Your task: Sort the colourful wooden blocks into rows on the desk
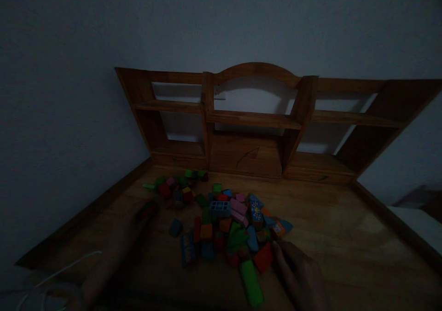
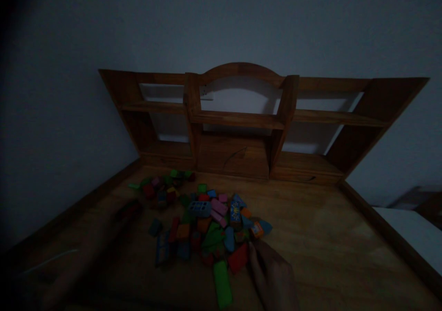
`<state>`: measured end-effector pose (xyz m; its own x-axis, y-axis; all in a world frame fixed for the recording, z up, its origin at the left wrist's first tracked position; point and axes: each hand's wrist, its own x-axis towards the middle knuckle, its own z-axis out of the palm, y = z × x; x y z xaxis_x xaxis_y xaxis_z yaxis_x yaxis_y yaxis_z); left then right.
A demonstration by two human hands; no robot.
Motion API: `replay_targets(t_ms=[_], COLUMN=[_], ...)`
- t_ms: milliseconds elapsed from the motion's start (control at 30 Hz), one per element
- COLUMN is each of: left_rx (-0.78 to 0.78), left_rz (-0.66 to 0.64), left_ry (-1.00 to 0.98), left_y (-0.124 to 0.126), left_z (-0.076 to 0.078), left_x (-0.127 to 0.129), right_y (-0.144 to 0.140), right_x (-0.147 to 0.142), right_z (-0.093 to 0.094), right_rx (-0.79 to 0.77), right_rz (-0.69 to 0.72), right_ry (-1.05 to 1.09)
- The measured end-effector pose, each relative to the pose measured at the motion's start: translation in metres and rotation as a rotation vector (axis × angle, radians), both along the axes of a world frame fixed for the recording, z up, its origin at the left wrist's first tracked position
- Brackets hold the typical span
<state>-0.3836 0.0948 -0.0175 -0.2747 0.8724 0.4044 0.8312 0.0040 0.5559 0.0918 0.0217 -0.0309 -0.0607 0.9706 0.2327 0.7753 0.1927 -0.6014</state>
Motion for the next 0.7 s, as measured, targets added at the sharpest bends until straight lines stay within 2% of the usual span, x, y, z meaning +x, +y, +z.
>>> replay_targets(t_ms=[133, 300, 500, 700], left_rx=[-0.043, -0.084, -0.117, -0.065], left_rz=[-0.05, -0.034, -0.048, -0.036], left_ry=[0.144, 0.166, 0.213, 0.191], left_y=[-0.006, -0.005, 0.001, -0.009], left_z=[-0.018, -0.033, -0.044, -0.047], left_x=[-0.013, -0.026, -0.041, -0.042], right_y=[0.0, 0.0, 0.0, 0.001], right_x=[0.001, 0.002, 0.001, 0.0], right_z=[-0.001, -0.005, -0.003, -0.002], right_rx=[0.004, 0.007, 0.026, 0.027], right_rz=[-0.002, 0.007, -0.008, 0.0], right_ry=[-0.006, -0.017, -0.011, 0.003])
